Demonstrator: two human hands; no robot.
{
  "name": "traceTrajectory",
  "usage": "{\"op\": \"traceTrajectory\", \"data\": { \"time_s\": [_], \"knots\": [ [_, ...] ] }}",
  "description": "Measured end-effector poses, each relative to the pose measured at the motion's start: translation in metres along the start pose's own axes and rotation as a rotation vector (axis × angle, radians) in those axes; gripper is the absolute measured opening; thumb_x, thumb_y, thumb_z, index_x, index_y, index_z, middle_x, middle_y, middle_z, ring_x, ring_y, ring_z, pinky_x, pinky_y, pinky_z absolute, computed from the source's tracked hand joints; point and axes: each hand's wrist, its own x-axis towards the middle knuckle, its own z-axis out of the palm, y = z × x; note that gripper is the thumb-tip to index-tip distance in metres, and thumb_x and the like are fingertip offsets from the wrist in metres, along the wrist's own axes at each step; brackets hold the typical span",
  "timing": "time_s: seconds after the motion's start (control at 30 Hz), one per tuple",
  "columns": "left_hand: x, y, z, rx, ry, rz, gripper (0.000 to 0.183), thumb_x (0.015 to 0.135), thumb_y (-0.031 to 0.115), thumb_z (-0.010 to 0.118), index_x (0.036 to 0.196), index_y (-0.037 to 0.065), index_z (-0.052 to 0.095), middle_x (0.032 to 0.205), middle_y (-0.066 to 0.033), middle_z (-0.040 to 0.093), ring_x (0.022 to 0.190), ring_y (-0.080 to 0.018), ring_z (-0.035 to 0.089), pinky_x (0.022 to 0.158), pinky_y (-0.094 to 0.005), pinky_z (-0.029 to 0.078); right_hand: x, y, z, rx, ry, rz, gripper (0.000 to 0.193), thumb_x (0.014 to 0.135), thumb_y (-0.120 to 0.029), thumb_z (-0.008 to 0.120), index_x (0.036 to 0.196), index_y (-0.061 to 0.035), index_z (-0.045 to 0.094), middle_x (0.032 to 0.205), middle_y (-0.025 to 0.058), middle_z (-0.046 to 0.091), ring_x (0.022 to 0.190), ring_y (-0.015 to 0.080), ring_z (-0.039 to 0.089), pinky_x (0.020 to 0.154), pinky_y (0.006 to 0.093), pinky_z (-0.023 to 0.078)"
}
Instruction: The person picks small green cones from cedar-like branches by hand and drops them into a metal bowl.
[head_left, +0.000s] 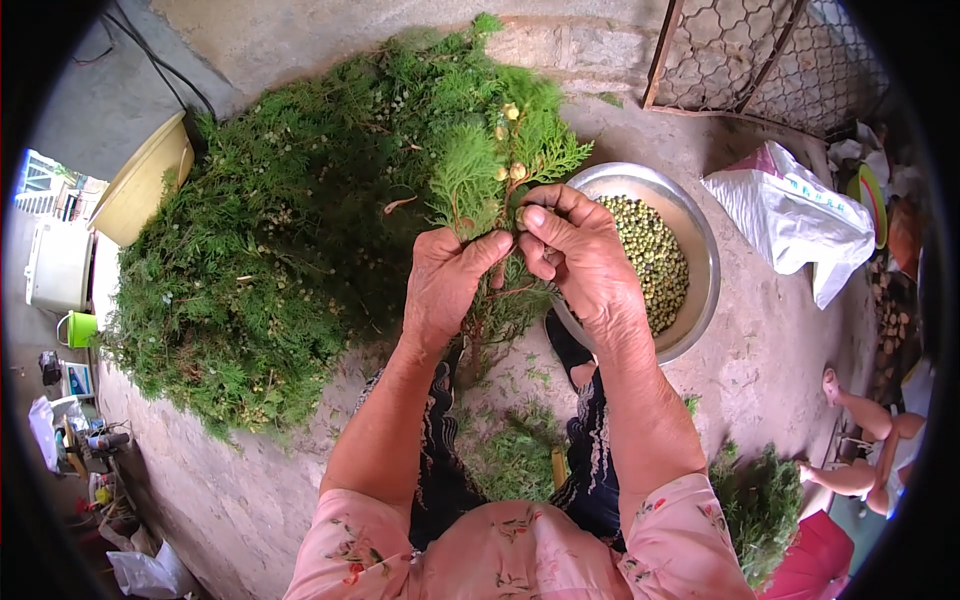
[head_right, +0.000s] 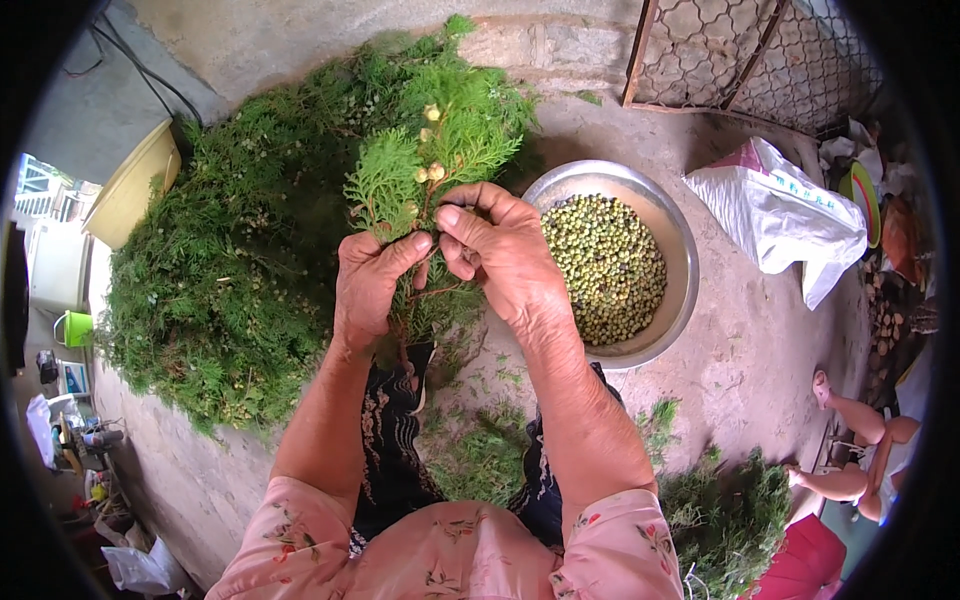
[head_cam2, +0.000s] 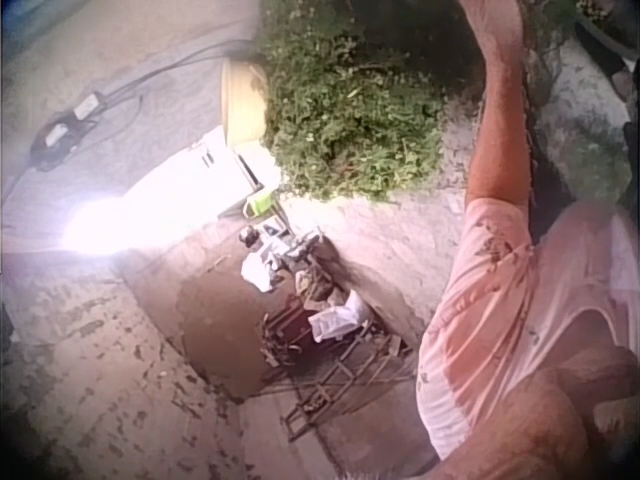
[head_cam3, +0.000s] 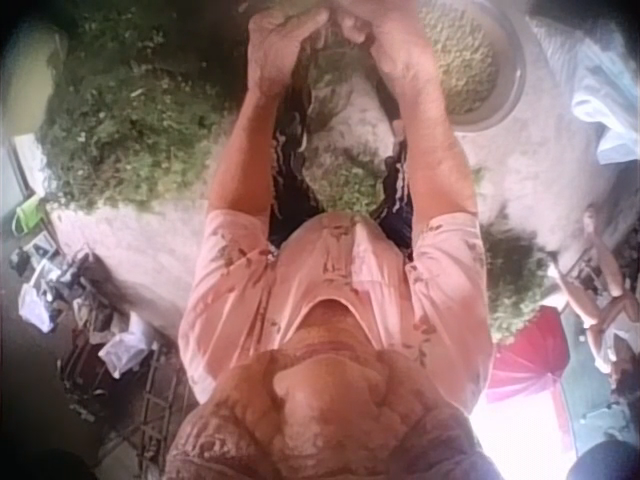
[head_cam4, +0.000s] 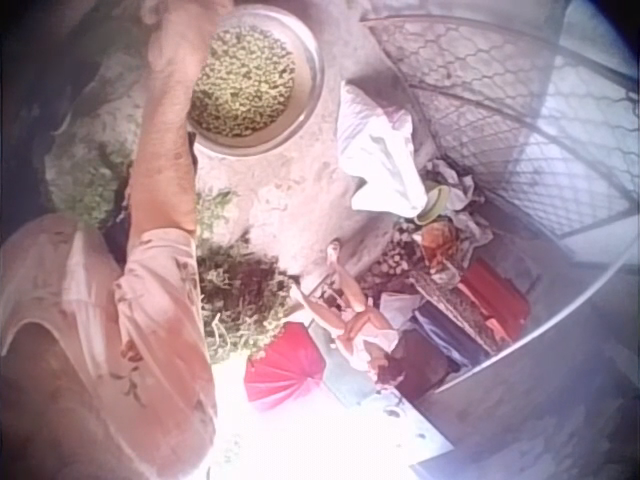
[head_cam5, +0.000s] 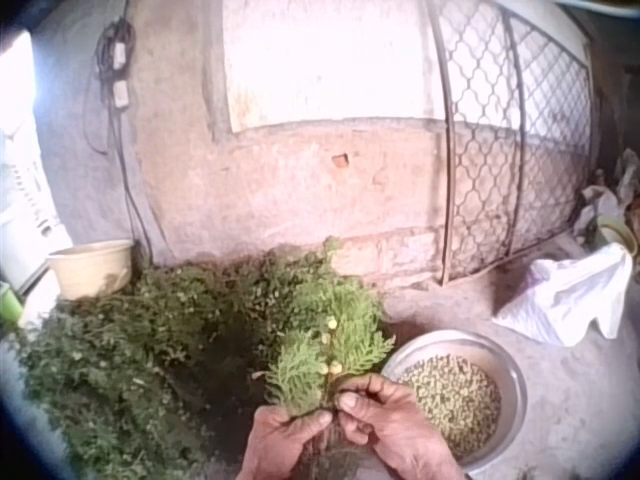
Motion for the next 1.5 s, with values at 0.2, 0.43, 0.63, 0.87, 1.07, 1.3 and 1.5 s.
{"op": "traceTrajectory", "data": {
  "time_s": [0.2, 0.43, 0.63, 0.87, 1.07, 1.3, 1.5],
  "knots": [
    [0.001, 0.0, -0.001, 0.082, 0.079, -0.023, 0.016, 0.084, 0.016, 0.056, 0.089, 0.002, 0.061, 0.065, 0.0026, 0.054, 0.057, -0.0059, 0.046, 0.051, -0.0214, 0.038, -0.002, -0.002, 0.004, 0.061, 0.051, -0.055, 0.009, 0.082, -0.003, 0.055, 0.09, -0.0006, 0.056, 0.067, 0.0029, 0.054, 0.051, 0.0075, 0.045, 0.043, 0.0194, 0.034],
    [-0.001, 0.009, 0.007, 0.165, 0.065, 0.017, 0.014, 0.083, 0.014, 0.059, 0.082, 0.001, 0.062, 0.066, 0.0028, 0.055, 0.055, -0.0035, 0.046, 0.048, -0.0204, 0.038, 0.001, 0.011, 0.006, -0.435, 0.121, -0.229, 0.019, 0.077, 0.0, 0.06, 0.096, -0.0001, 0.061, 0.086, 0.0031, 0.057, 0.057, 0.0058, 0.05, 0.052, 0.0196, 0.044],
    [0.0, 0.007, 0.008, 0.259, 0.064, 0.159, 0.009, 0.081, 0.007, 0.059, 0.085, -0.002, 0.062, 0.068, 0.0011, 0.059, 0.058, -0.0044, 0.051, 0.051, -0.02, 0.042, 0.002, 0.012, 0.0, -0.57, 0.054, -0.305, 0.02, 0.077, 0.0, 0.06, 0.098, 0.002, 0.06, 0.089, 0.0054, 0.056, 0.058, 0.0077, 0.051, 0.052, 0.0207, 0.045],
    [-0.001, -0.005, -0.001, 0.055, 0.023, 0.077, 0.009, 0.079, 0.005, 0.06, 0.084, -0.002, 0.063, 0.07, 0.0005, 0.061, 0.062, -0.0048, 0.052, 0.057, -0.0191, 0.043, 0.0, 0.014, 0.007, -0.279, 0.167, -0.082, 0.01, 0.079, -0.002, 0.058, 0.088, 0.0012, 0.06, 0.077, 0.0024, 0.055, 0.054, 0.0062, 0.047, 0.047, 0.0188, 0.04],
    [-0.001, -0.001, -0.001, -0.126, 0.052, -0.086, 0.011, 0.078, 0.004, 0.06, 0.086, -0.001, 0.065, 0.074, -0.0021, 0.063, 0.063, -0.0079, 0.055, 0.059, -0.021, 0.044, 0.001, 0.016, 0.005, 0.042, 0.174, 0.031, 0.01, 0.082, -0.006, 0.056, 0.091, -0.0012, 0.058, 0.068, -0.001, 0.052, 0.05, 0.0058, 0.042, 0.044, 0.018, 0.036],
    [-0.002, 0.004, 0.003, -0.268, 0.152, -0.101, 0.011, 0.077, 0.003, 0.06, 0.086, -0.001, 0.064, 0.077, -0.0011, 0.062, 0.065, -0.0076, 0.054, 0.06, -0.0216, 0.044, -0.001, 0.0, 0.002, 0.321, 0.065, 0.027, 0.015, 0.083, -0.007, 0.053, 0.095, 0.0006, 0.055, 0.078, 0.0088, 0.059, 0.06, 0.0124, 0.054, 0.049, 0.023, 0.041],
    [0.0, 0.0, 0.007, -0.242, 0.171, -0.033, 0.012, 0.077, 0.002, 0.06, 0.089, 0.0, 0.062, 0.079, 0.0011, 0.06, 0.068, -0.0062, 0.052, 0.062, -0.0213, 0.043, 0.002, 0.006, -0.003, 0.207, 0.113, 0.004, 0.014, 0.08, -0.003, 0.054, 0.092, 0.0024, 0.057, 0.076, 0.0085, 0.059, 0.055, 0.0116, 0.052, 0.044, 0.0217, 0.038]
  ]
}}
